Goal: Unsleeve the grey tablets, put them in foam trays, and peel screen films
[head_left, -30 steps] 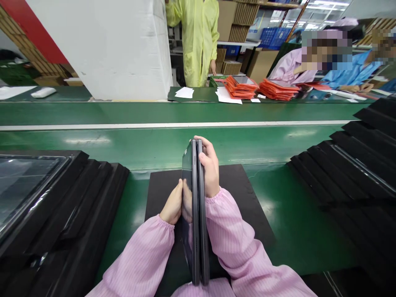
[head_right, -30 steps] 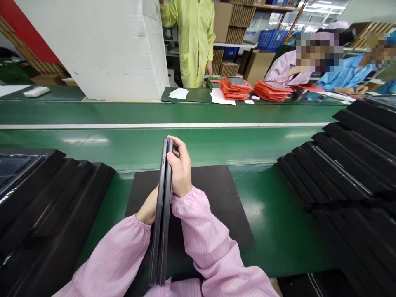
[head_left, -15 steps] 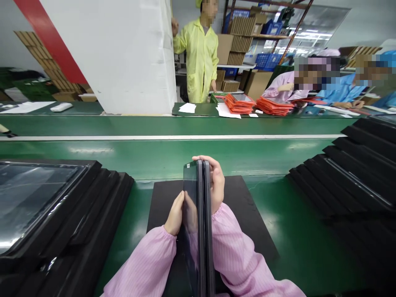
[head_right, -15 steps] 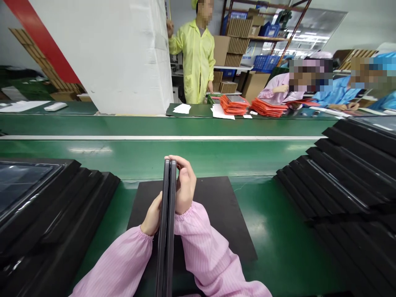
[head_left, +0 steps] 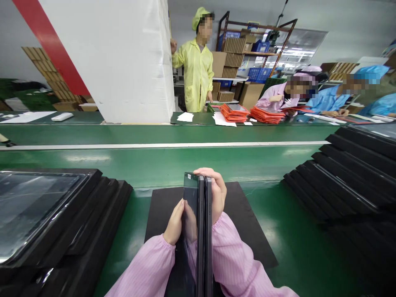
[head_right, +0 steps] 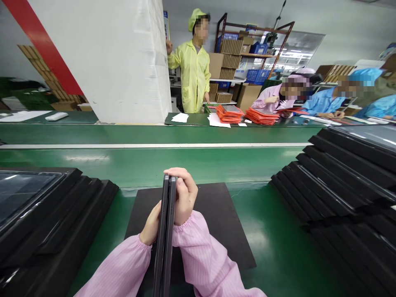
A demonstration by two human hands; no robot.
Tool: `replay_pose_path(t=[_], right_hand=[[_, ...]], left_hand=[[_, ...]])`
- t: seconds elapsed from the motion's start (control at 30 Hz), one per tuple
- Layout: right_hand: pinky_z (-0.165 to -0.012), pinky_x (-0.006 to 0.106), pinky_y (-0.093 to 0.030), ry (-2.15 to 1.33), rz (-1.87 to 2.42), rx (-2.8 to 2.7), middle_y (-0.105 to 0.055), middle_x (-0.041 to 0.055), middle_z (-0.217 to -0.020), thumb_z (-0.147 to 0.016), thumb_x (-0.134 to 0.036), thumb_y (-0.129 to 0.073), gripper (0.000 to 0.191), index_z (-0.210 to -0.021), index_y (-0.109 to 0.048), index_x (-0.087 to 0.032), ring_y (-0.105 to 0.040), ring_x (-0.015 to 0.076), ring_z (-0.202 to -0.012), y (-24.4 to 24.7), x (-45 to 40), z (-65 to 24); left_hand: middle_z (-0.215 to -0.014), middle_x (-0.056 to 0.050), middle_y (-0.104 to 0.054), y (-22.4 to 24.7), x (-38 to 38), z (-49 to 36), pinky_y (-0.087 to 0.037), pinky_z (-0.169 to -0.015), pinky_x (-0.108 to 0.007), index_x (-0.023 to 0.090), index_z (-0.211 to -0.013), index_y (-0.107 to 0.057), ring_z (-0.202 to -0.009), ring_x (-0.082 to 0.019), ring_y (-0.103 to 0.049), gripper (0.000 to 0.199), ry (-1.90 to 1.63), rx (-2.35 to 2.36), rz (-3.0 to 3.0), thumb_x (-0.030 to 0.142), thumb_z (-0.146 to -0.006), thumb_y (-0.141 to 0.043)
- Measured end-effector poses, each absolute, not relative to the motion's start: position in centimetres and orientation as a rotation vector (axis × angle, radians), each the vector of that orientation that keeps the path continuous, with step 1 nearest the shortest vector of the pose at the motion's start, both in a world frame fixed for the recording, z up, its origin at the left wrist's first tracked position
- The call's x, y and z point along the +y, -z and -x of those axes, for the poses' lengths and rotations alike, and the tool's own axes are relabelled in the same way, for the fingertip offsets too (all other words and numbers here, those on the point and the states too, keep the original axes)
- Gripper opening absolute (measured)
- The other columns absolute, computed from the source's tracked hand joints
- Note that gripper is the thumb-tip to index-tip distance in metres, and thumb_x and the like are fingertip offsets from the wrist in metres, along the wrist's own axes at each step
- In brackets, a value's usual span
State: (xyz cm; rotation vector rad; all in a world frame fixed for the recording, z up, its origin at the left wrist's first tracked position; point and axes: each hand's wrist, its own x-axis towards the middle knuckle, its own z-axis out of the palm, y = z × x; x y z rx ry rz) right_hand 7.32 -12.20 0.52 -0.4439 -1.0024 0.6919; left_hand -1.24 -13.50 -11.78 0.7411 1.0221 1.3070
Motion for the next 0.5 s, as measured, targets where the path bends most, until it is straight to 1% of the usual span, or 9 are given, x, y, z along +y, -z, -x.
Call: replay_pose_path(t=[0.1, 0.2, 0.3, 0.43, 0.5], right_hand=[[-0.08, 0.034, -0.048, -0.699, 0.409, -0.994, -0.072, 0.0033, -0.088, -0.09, -0.023, -0.048, 0.027, -0.087, -0.075, -0.023, -0.063, 0.0204, -0.087, -0.55, -12.32, -7.29], [-0.08, 0.033, -0.048, -0.709, 0.394, -0.999, -0.073, 0.0029, -0.088, -0.089, -0.021, -0.049, 0.026, -0.087, -0.075, -0.023, -0.063, 0.0193, -0.087, -0.65, -12.44, -7.28], [-0.08, 0.032, -0.048, -0.716, 0.387, -1.0, -0.073, 0.0024, -0.087, -0.089, -0.02, -0.049, 0.027, -0.086, -0.076, -0.023, -0.063, 0.0186, -0.086, -0.78, -12.53, -7.27], [-0.08, 0.033, -0.048, -0.708, 0.389, -0.99, -0.072, 0.0027, -0.087, -0.088, -0.021, -0.05, 0.026, -0.086, -0.076, -0.023, -0.063, 0.019, -0.086, -0.78, -12.63, -7.14], [-0.08, 0.033, -0.047, -0.704, 0.402, -0.989, -0.072, 0.0031, -0.087, -0.089, -0.021, -0.05, 0.026, -0.086, -0.075, -0.023, -0.063, 0.0196, -0.086, -0.65, -12.59, -7.09]], left_hand=[[-0.121, -0.016, -0.069, 12.0, -13.5, 1.19, -0.036, -0.115, -0.046, 0.017, -0.096, -0.071, -0.128, -0.035, -0.054, 0.052, -1.303, 1.088, -0.869, 0.063, -0.072, -0.064], [-0.128, -0.018, -0.065, 12.12, -13.5, 1.28, -0.036, -0.116, -0.048, 0.015, -0.099, -0.07, -0.129, -0.035, -0.053, 0.061, -1.296, 1.136, -0.926, 0.068, -0.069, -0.062], [-0.128, -0.018, -0.065, 12.1, -13.51, 1.34, -0.037, -0.115, -0.048, 0.016, -0.099, -0.07, -0.129, -0.035, -0.054, 0.061, -1.296, 1.14, -0.942, 0.068, -0.07, -0.061], [-0.117, -0.019, -0.07, 12.25, -13.51, 1.59, -0.038, -0.114, -0.052, 0.016, -0.091, -0.07, -0.125, -0.038, -0.056, 0.057, -1.274, 1.15, -0.953, 0.068, -0.069, -0.062], [-0.115, -0.018, -0.071, 12.37, -13.56, 1.81, -0.039, -0.113, -0.052, 0.017, -0.088, -0.07, -0.125, -0.038, -0.056, 0.054, -1.263, 1.154, -0.952, 0.067, -0.068, -0.064]])
